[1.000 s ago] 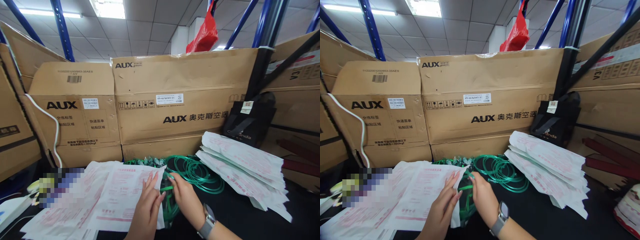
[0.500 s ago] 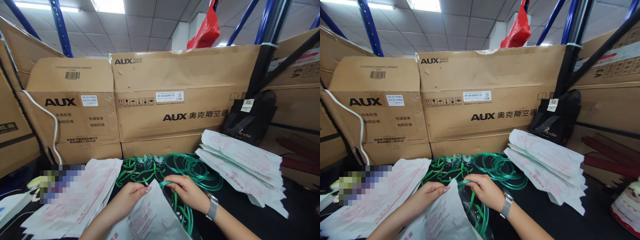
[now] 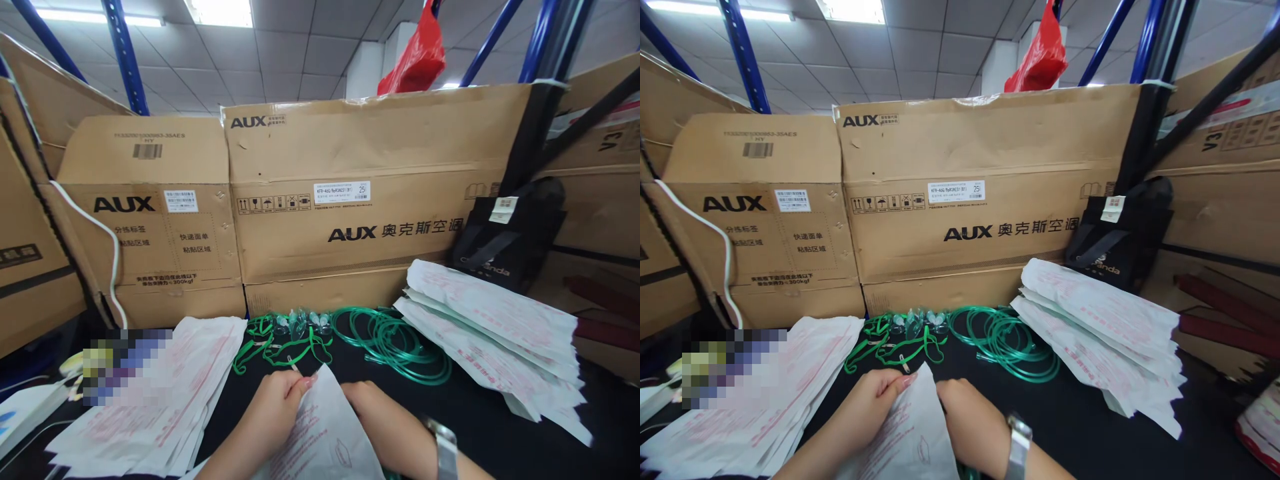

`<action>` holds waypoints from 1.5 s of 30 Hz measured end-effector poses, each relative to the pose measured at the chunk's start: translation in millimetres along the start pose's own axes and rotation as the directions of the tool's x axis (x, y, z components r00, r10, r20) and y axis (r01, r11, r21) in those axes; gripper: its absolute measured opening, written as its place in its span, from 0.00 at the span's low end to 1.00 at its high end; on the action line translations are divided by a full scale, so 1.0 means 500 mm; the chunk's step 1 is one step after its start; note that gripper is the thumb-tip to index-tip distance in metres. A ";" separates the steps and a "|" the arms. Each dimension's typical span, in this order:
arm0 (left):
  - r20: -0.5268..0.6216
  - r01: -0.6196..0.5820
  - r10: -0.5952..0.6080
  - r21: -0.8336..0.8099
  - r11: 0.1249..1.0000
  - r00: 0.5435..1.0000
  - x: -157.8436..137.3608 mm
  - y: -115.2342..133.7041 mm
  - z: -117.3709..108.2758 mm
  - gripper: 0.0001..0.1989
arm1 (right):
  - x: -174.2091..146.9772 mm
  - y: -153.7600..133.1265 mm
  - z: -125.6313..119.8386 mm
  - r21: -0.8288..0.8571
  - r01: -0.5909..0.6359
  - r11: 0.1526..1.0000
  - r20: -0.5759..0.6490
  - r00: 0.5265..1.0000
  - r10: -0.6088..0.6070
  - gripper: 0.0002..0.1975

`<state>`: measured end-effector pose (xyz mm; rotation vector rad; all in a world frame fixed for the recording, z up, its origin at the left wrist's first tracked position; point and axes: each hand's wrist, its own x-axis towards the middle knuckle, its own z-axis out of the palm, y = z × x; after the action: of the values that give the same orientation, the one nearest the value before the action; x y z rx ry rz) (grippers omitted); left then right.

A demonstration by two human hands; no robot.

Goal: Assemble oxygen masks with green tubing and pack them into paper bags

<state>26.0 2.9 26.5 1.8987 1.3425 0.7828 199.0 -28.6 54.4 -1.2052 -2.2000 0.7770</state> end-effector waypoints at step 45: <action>0.051 0.143 -0.150 -0.687 0.712 0.987 -0.002 0.040 0.027 0.28 | 0.054 0.058 0.014 0.975 0.143 0.168 -0.180 0.957 0.229 0.14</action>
<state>47.4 -5.3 34.4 1.1732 0.9821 1.0312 198.0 5.9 33.5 -0.5436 -0.8716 1.5852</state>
